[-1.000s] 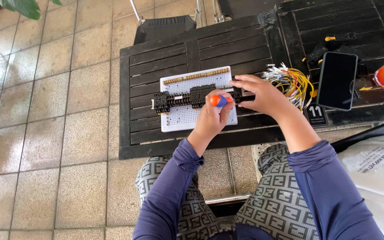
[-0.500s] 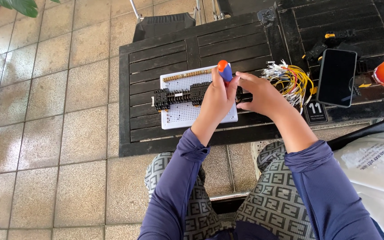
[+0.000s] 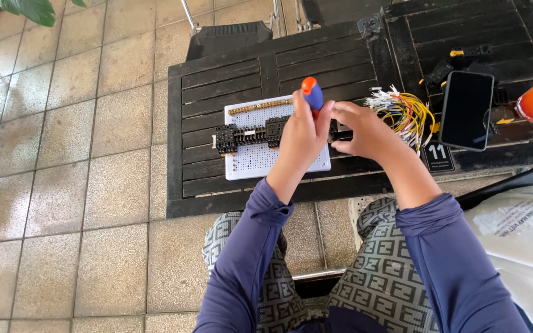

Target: Securing electrical connections on a terminal block using a manual screwdriver.

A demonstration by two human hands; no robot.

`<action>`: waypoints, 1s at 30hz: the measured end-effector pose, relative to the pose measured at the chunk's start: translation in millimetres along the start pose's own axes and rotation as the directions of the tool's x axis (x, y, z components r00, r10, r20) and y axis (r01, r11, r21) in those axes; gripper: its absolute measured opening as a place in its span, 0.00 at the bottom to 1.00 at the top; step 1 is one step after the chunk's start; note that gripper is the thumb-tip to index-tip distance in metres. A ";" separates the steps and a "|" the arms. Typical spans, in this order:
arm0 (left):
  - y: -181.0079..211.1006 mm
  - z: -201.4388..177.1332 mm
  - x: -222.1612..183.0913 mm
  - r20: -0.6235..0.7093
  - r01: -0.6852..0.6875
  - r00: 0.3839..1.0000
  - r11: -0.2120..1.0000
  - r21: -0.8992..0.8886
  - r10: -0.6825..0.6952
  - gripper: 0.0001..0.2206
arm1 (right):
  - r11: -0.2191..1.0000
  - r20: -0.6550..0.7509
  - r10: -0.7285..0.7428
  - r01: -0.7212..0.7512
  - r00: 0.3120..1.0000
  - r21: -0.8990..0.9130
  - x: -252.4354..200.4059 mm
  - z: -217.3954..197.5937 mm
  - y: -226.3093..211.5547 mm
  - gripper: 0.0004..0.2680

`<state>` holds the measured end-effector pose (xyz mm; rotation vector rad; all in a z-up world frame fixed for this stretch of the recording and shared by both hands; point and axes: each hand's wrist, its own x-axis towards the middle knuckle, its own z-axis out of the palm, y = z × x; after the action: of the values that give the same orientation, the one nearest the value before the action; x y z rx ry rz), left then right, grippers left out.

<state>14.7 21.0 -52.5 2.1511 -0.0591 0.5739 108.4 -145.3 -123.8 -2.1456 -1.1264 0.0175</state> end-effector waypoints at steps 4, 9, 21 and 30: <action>-23.4 -1.5 -19.7 -0.020 0.087 0.996 0.986 -0.142 -0.091 0.17 | 0.994 0.020 0.085 -0.086 0.996 0.063 -1.2 -3.8 -17.7 0.34; -56.5 1.0 -41.6 -0.094 0.106 0.978 0.833 -0.543 -0.186 0.09 | 0.960 -0.037 0.135 -0.122 0.990 0.253 0.3 8.0 -16.2 0.26; -64.5 -1.0 -48.7 -0.042 0.084 0.990 0.812 -0.577 -0.133 0.08 | 0.963 -0.027 0.196 -0.187 0.980 0.194 4.6 5.7 -26.1 0.24; -56.5 -1.2 -48.8 -0.039 0.109 0.986 0.814 -0.571 -0.160 0.08 | 0.946 0.007 0.257 -0.253 0.966 0.205 1.8 -15.3 -47.8 0.26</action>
<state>-15.4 48.4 -115.1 1.5294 -0.0253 0.4879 80.2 -134.9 -83.6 -2.0849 -0.7912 0.2199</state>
